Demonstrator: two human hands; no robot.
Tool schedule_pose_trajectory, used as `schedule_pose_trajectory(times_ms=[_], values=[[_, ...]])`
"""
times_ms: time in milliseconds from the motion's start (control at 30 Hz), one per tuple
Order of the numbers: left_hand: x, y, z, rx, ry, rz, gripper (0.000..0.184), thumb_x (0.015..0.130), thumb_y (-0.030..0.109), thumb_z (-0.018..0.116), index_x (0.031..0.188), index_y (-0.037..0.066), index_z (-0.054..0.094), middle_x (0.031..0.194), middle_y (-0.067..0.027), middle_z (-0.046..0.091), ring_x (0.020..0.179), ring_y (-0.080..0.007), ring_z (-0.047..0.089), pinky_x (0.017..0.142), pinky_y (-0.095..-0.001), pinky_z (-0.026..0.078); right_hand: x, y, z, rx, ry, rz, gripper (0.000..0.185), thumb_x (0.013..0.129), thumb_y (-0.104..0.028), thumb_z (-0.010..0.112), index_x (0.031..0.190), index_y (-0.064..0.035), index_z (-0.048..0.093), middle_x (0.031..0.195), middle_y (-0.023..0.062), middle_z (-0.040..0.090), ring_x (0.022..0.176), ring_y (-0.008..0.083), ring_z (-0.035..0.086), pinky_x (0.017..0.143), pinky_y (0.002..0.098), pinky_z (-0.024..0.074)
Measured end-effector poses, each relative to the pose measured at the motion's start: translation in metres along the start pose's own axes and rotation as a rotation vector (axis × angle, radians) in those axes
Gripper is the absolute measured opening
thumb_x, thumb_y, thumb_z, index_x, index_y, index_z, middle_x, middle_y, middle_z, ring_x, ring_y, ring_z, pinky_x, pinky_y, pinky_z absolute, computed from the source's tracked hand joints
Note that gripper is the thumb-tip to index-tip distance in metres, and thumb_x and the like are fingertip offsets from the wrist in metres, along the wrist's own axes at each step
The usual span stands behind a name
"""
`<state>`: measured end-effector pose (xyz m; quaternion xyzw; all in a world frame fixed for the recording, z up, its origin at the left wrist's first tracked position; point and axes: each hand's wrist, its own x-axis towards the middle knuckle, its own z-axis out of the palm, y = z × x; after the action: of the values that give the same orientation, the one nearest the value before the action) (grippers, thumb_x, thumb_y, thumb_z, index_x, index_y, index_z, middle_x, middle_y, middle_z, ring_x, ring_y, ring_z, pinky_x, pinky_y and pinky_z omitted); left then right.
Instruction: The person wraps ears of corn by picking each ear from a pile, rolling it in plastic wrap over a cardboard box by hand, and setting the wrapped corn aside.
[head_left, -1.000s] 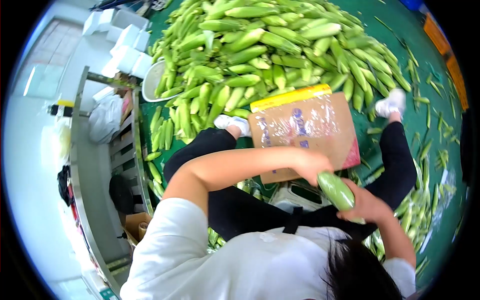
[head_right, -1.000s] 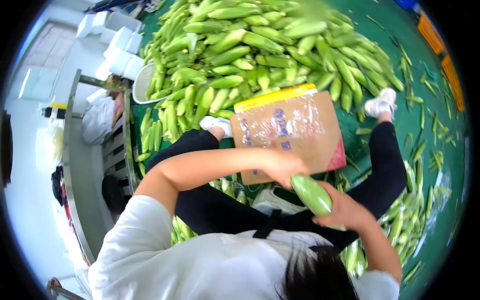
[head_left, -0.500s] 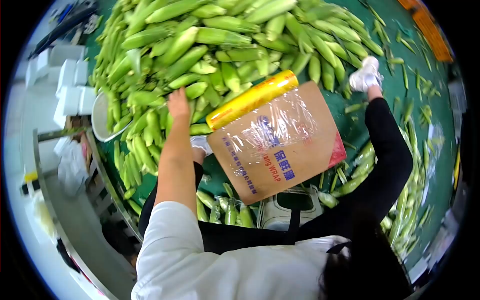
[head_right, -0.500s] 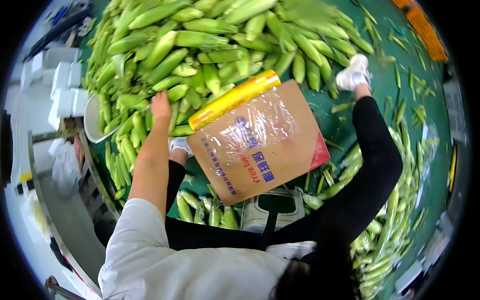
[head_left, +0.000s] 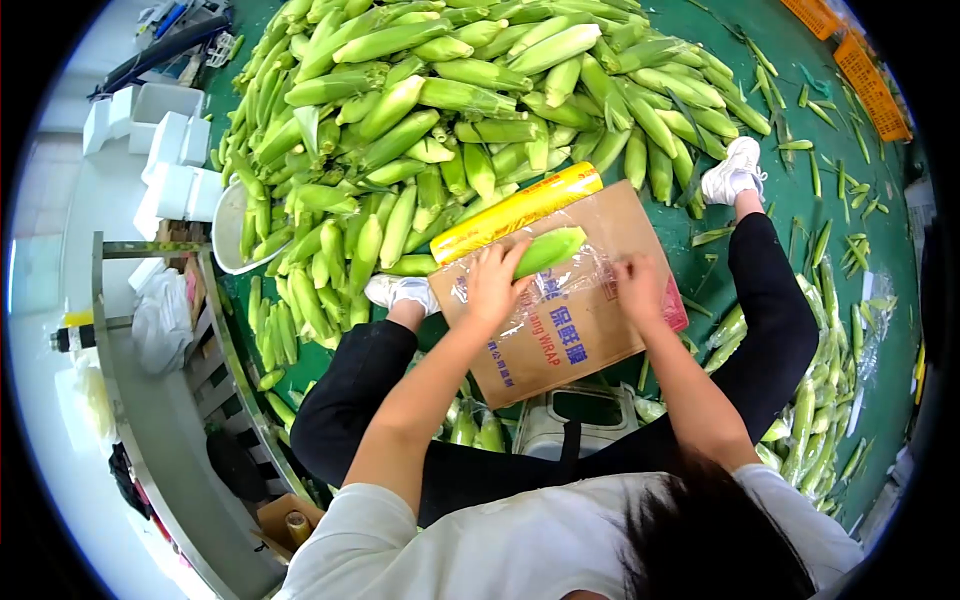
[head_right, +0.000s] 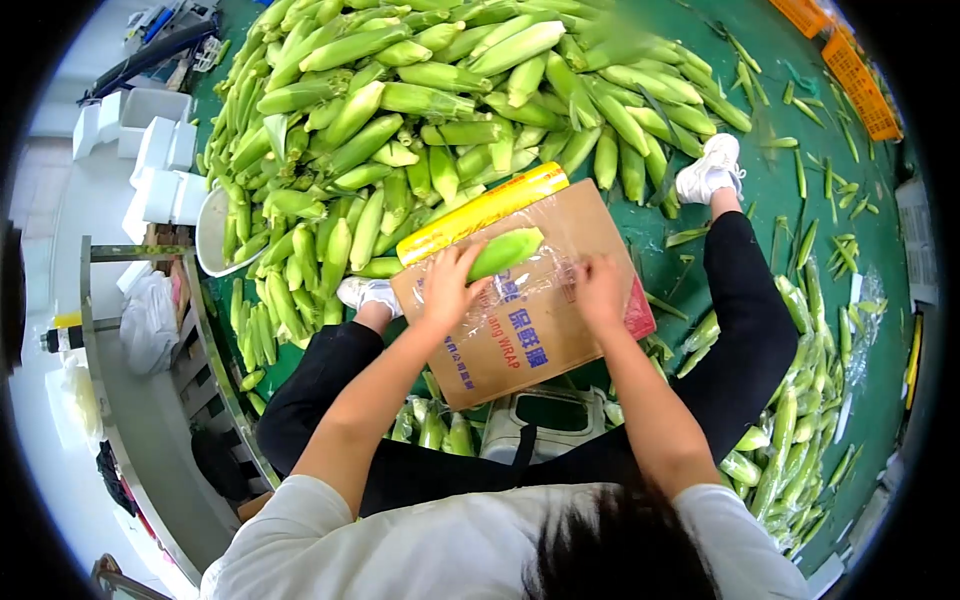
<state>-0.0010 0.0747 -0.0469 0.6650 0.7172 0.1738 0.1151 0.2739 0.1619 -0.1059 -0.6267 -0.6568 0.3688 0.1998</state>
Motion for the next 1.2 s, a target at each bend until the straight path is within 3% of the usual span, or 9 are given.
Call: schedule_pose_trajectory(times_ms=[67, 233, 333, 467, 633, 767, 1067, 1133, 1200], values=[[-0.004, 0.002, 0.008, 0.026, 0.010, 0.051, 0.067, 0.077, 0.024, 0.081, 0.139, 0.023, 0.056, 0.123, -0.0108, 0.058, 0.116, -0.0326, 0.054, 0.102, -0.0495, 0.039, 0.000, -0.019, -0.018, 0.719, -0.095, 0.351, 0.016, 0.094, -0.018, 0.067, 0.092, -0.0034, 0.062, 0.102, 0.0106, 0.063, 0.099, 0.0217, 0.059, 0.086, 0.0358, 0.0482], [0.000, 0.024, 0.034, 0.010, 0.027, 0.087, 0.061, 0.080, 0.021, 0.078, 0.137, 0.013, 0.055, 0.139, -0.0149, 0.048, 0.128, -0.0381, 0.045, 0.110, -0.0533, 0.032, 0.015, -0.097, 0.021, -0.015, -0.081, -0.835, 0.024, 0.091, -0.029, 0.070, 0.102, -0.0080, 0.064, 0.107, 0.0134, 0.066, 0.105, 0.0305, 0.061, 0.095, 0.0420, 0.0461], [-0.042, 0.016, 0.028, -0.135, 0.185, 0.125, 0.062, 0.079, 0.024, 0.078, 0.134, 0.009, 0.053, 0.141, -0.0169, 0.045, 0.130, -0.0392, 0.043, 0.111, -0.0532, 0.031, 0.014, -0.110, 0.026, -0.137, -0.336, -0.871, 0.043, 0.086, -0.039, 0.072, 0.119, -0.0143, 0.061, 0.112, 0.0142, 0.065, 0.109, 0.0344, 0.058, 0.101, 0.0442, 0.0423], [-0.104, 0.000, 0.013, -0.065, -0.151, 0.111, 0.065, 0.076, 0.030, 0.081, 0.132, 0.012, 0.054, 0.134, -0.0127, 0.048, 0.126, -0.0346, 0.046, 0.106, -0.0518, 0.035, 0.029, -0.104, 0.027, -0.369, -0.357, -1.218, 0.060, 0.084, -0.046, 0.072, 0.136, -0.0212, 0.054, 0.119, 0.0063, 0.063, 0.110, 0.0277, 0.060, 0.102, 0.0428, 0.0399], [-0.079, -0.022, 0.023, -0.041, 0.066, 0.124, 0.016, 0.091, 0.015, 0.066, 0.101, 0.009, 0.055, 0.097, -0.0147, 0.064, 0.101, -0.0365, 0.062, 0.090, -0.0424, 0.047, 0.046, -0.117, 0.032, -0.456, -0.535, -1.087, 0.050, 0.083, -0.045, 0.071, 0.128, -0.0240, 0.063, 0.115, 0.0030, 0.065, 0.112, 0.0244, 0.061, 0.097, 0.0452, 0.0443], [-0.074, -0.024, -0.030, -0.368, -0.085, -0.006, 0.010, 0.099, 0.013, 0.059, 0.104, 0.006, 0.054, 0.087, -0.0188, 0.067, 0.080, -0.0414, 0.068, 0.065, -0.0459, 0.053, 0.028, -0.107, 0.017, -0.359, -0.700, -0.978, 0.051, 0.082, -0.044, 0.073, 0.127, -0.0221, 0.065, 0.114, 0.0044, 0.066, 0.112, 0.0260, 0.061, 0.097, 0.0455, 0.0461], [0.004, -0.055, 0.011, -0.373, -0.276, 0.186, 0.031, 0.091, 0.013, 0.072, 0.119, 0.006, 0.063, 0.099, -0.0125, 0.067, 0.086, -0.0258, 0.067, 0.076, -0.0336, 0.055, 0.035, -0.105, 0.039, -0.344, -0.474, -1.201, 0.034, 0.090, -0.043, 0.063, 0.111, -0.0181, 0.072, 0.132, 0.0076, 0.060, 0.123, 0.0267, 0.053, 0.103, 0.0454, 0.0390], [0.042, -0.063, -0.018, -0.539, -0.458, -0.327, 0.036, 0.092, 0.011, 0.070, 0.126, 0.004, 0.062, 0.096, -0.0065, 0.067, 0.088, -0.0171, 0.066, 0.079, -0.0303, 0.054, 0.074, -0.117, 0.077, -0.341, -0.270, -1.233, 0.035, 0.092, -0.044, 0.062, 0.110, -0.0155, 0.071, 0.132, 0.0082, 0.060, 0.122, 0.0283, 0.053, 0.103, 0.0468, 0.0391], [0.071, -0.071, -0.059, -0.814, -0.006, -0.328, 0.037, 0.094, 0.012, 0.068, 0.129, 0.003, 0.061, 0.092, -0.0026, 0.065, 0.087, -0.0114, 0.063, 0.080, -0.0272, 0.052, 0.099, -0.143, 0.090, -0.338, -0.287, -1.120, 0.038, 0.091, -0.045, 0.062, 0.109, -0.0131, 0.069, 0.129, 0.0078, 0.060, 0.120, 0.0301, 0.054, 0.101, 0.0479, 0.0401]])
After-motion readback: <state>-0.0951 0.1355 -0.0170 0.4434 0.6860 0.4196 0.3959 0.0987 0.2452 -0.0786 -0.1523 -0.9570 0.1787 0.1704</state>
